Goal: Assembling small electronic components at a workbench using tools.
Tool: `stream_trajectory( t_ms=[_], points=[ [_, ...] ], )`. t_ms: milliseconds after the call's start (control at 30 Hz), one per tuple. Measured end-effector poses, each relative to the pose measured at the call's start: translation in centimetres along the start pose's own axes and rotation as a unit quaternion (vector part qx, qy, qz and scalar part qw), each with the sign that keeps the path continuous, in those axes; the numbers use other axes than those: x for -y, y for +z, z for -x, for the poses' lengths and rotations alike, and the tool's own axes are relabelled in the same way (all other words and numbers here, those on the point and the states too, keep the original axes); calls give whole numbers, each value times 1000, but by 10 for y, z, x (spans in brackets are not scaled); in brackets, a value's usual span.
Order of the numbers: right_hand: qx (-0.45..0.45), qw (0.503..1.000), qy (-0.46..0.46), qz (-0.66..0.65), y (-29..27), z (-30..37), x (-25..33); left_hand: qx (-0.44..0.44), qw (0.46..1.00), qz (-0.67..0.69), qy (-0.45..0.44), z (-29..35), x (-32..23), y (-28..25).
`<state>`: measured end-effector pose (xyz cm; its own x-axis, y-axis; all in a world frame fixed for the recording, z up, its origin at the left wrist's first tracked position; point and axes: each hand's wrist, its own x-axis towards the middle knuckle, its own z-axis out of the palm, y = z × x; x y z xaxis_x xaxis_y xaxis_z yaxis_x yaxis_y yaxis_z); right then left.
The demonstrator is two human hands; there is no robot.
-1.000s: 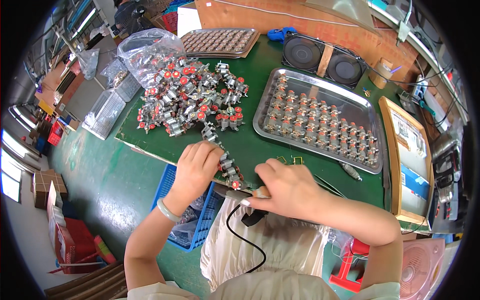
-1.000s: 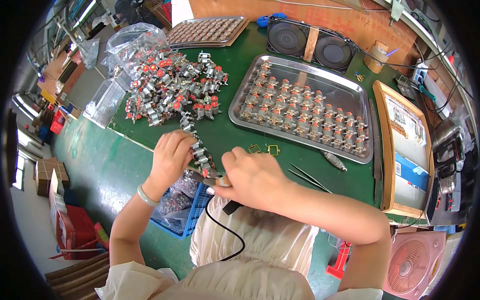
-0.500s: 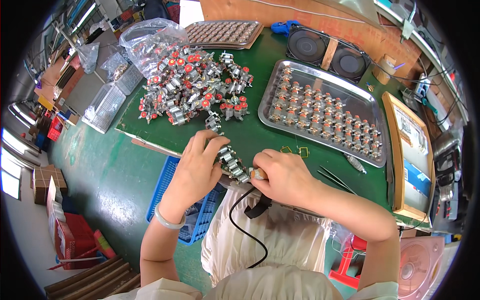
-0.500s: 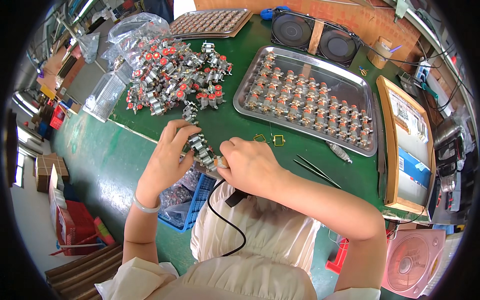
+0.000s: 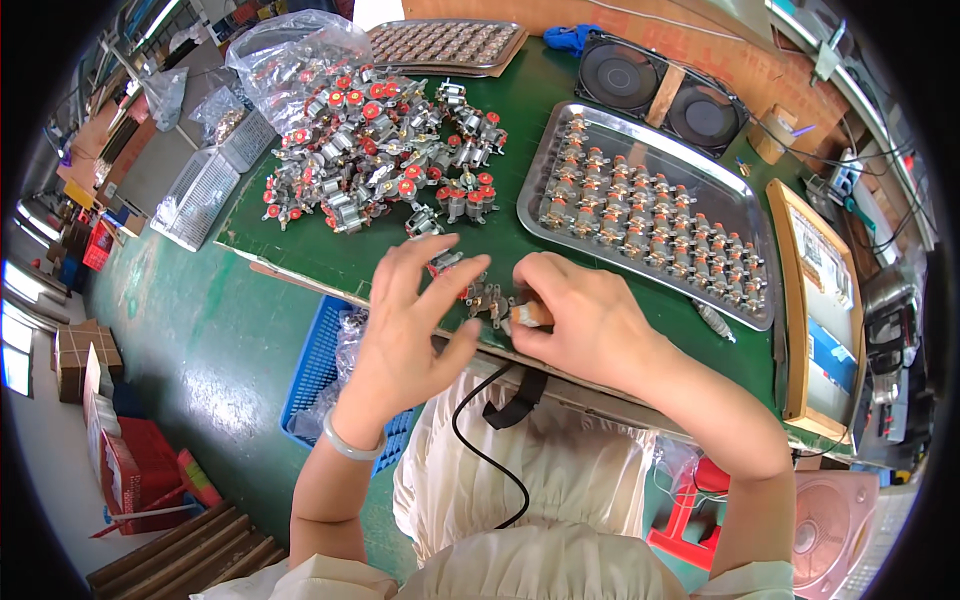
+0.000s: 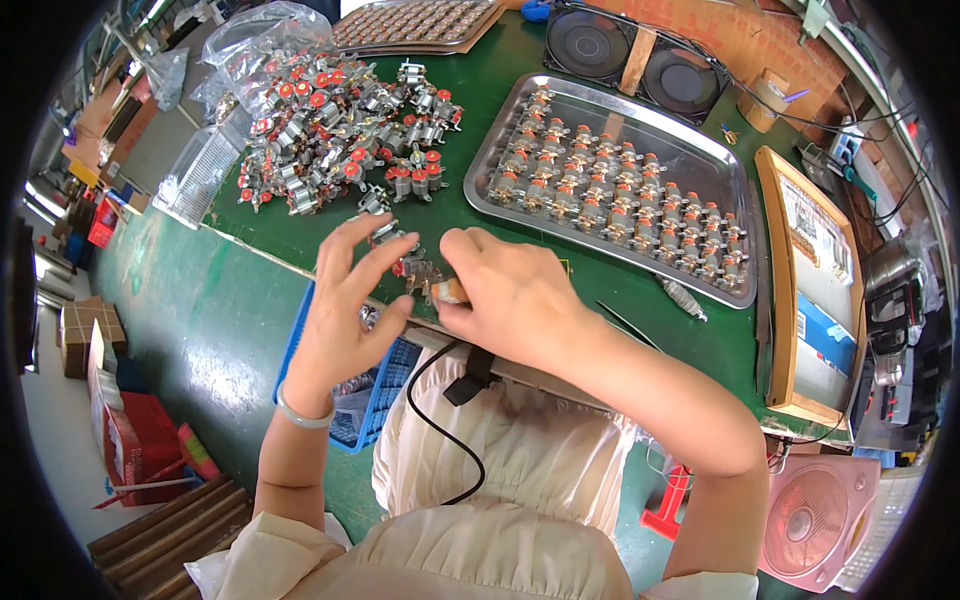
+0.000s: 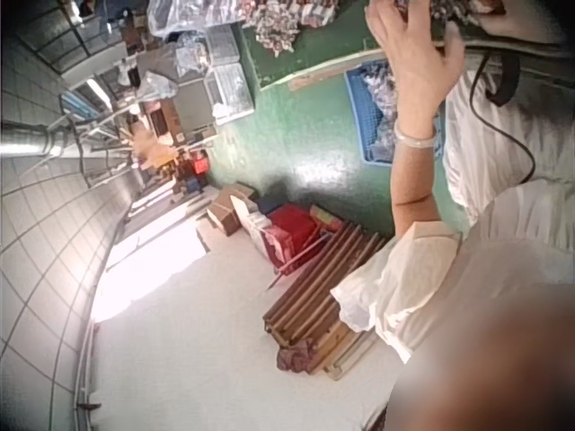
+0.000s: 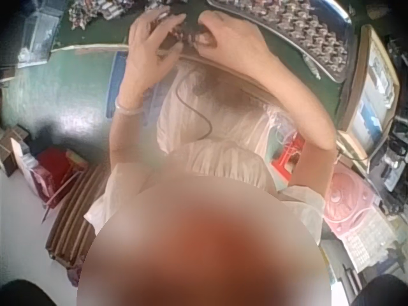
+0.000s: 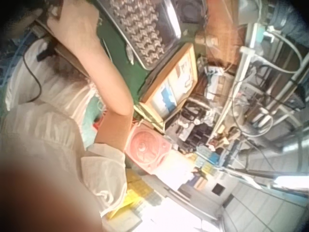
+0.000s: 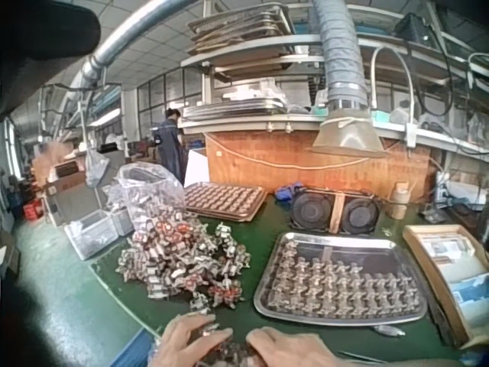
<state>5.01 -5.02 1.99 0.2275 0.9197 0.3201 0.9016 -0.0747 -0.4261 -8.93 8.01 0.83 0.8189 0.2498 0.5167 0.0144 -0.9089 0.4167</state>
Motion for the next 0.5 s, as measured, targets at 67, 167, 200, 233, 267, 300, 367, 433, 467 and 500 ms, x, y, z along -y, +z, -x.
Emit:
stream_trajectory(
  t_ms=[67, 167, 200, 233, 267, 300, 367, 433, 467, 500],
  points=[
    [9, 1000, -9, -1, -3, 2, -4, -2, 998, 30, 48, 1, 2, 13],
    [50, 998, -27, -17, -4, 5, -8, -11, 998, -15, 62, 1, 7, 29],
    [49, 998, -28, -17, -7, 3, -10, -22, 998, -9, 58, 1, 7, 29],
    [76, 995, -46, -43, -10, -1, -14, -30, 998, -2, 55, 1, 8, 30],
    [102, 990, -64, -69, -14, -5, -18, -28, 998, -2, 56, 0, 7, 31],
    [146, 983, -21, -110, -21, -10, -20, -27, 998, -3, 56, 0, 7, 31],
    [162, 973, 12, -161, -23, -13, -25, -28, 998, -7, 54, -1, 6, 33],
    [173, 945, 67, -268, -23, -13, -29, -22, 998, 2, 60, -3, 5, 34],
    [174, 946, 67, -267, -26, -11, -30, -23, 998, 3, 59, -4, 5, 34],
    [192, 928, 92, -304, -33, -9, -30, -16, 998, -15, 64, -6, 4, 35]
  ],
)
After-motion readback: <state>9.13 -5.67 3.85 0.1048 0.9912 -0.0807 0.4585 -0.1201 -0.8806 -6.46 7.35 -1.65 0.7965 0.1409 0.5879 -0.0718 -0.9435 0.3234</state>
